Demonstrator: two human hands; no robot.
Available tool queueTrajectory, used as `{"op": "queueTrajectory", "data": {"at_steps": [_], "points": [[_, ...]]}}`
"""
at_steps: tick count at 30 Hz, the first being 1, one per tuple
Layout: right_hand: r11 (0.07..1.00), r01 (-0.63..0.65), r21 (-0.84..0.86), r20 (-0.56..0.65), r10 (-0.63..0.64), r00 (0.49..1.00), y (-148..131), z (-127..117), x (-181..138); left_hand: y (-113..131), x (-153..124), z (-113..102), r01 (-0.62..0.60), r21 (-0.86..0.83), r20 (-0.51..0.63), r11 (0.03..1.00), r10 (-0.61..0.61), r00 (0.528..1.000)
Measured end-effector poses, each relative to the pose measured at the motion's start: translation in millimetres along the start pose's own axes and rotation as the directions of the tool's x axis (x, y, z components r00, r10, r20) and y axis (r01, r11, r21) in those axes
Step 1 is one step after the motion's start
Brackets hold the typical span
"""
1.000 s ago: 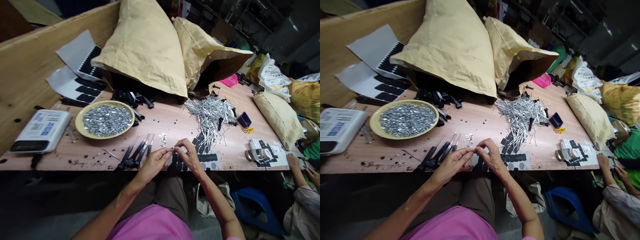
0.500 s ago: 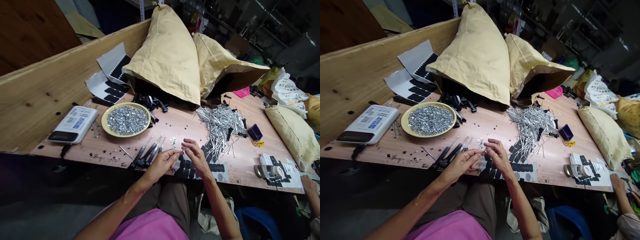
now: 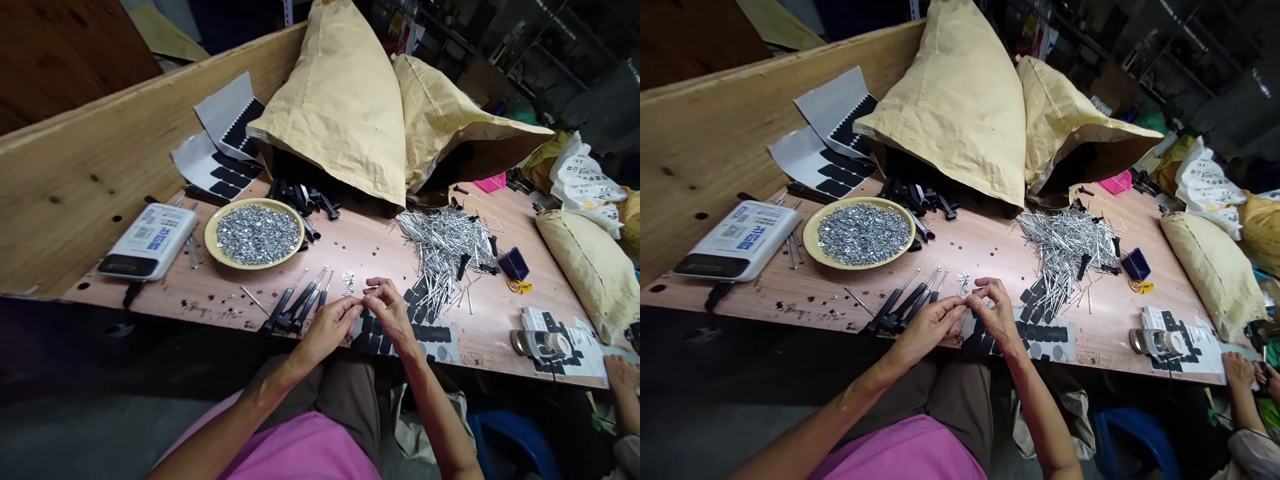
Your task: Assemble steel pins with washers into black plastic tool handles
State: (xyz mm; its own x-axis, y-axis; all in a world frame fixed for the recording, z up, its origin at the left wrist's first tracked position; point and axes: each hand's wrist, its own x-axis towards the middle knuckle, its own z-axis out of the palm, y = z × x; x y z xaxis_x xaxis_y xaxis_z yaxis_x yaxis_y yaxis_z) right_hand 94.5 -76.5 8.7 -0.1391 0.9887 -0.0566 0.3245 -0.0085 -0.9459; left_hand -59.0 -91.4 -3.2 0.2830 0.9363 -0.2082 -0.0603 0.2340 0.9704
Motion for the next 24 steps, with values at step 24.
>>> {"op": "queueTrajectory", "data": {"at_steps": [24], "points": [[0.986,0.072,-0.153,-0.365,-0.124,0.923,-15,8,-38,12,-29,15,0.001,-0.189,-0.018,0.982,-0.004,1.000]]}}
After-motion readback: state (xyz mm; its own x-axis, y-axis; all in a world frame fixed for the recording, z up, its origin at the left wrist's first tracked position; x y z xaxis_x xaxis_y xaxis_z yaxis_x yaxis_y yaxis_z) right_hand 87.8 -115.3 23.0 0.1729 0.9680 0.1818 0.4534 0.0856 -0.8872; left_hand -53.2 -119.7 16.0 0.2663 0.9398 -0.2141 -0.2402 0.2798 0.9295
